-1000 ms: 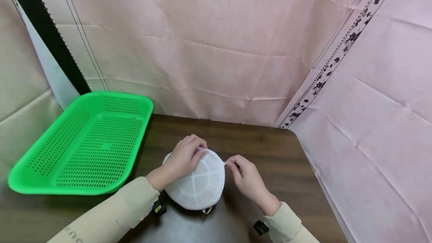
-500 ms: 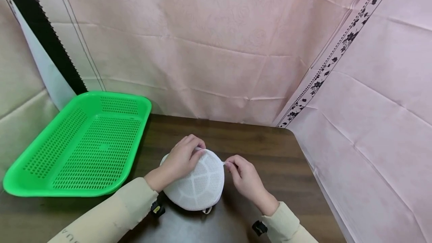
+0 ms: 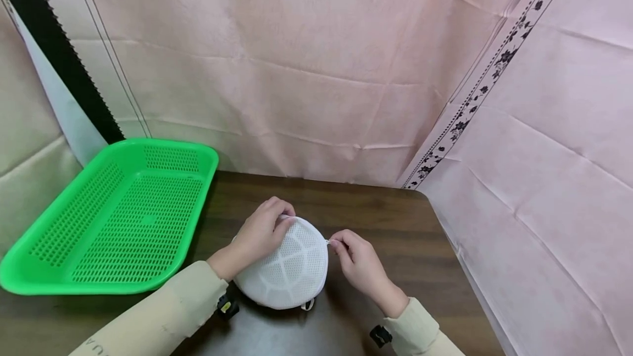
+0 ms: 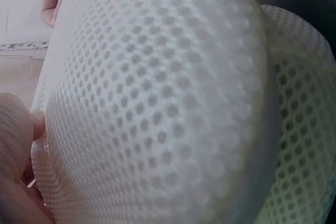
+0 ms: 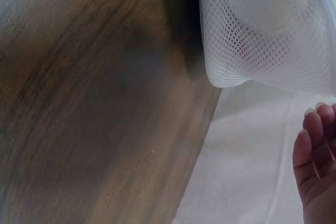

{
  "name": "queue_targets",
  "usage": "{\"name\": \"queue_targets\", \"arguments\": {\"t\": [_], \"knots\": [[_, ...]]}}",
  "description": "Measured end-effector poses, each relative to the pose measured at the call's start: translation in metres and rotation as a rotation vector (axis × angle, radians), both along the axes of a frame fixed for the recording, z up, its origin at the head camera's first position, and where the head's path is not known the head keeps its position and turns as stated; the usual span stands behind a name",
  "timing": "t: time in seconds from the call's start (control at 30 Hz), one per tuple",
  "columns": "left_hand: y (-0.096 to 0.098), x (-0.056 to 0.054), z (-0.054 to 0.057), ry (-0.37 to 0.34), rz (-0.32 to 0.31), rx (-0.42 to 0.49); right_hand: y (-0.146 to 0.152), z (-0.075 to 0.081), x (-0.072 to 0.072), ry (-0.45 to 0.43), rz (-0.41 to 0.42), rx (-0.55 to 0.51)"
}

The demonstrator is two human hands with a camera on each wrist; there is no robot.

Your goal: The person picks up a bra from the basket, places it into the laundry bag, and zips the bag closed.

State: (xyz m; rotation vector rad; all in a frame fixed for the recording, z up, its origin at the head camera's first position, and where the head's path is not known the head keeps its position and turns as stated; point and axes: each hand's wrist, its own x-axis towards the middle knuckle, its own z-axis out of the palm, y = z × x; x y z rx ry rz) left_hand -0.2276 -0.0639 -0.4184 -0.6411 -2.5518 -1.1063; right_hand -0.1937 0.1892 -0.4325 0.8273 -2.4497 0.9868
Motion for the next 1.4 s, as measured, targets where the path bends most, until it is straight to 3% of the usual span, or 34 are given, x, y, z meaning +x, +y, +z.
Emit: {"name": "queue_targets", "arguments": {"t": [0.27,0.67,0.97,1.1,1.2,1.4], "knots": [[0.001,0.0,-0.003,-0.014,0.015,-0.007,0.0,-0.004,0.002,-0.005,-0.002,-0.013],[-0.001,0.001,0.001,-0.073,0.052,0.008,0.001,-0.004,0.004,0.007,-0.003,-0.027],[-0.001,0.003,0.003,-0.034,0.057,0.046,-0.007,0.001,0.004,-0.045,-0.019,-0.052],[0.002,0.005,0.006,0.003,0.001,0.046,-0.008,0.004,0.005,-0.051,-0.05,-0.06],[0.007,0.007,0.009,0.069,-0.071,0.005,-0.009,0.004,0.005,-0.048,-0.056,-0.062],[0.02,0.011,0.013,0.212,-0.192,-0.187,-0.012,0.007,0.006,-0.03,-0.03,-0.065]]}}
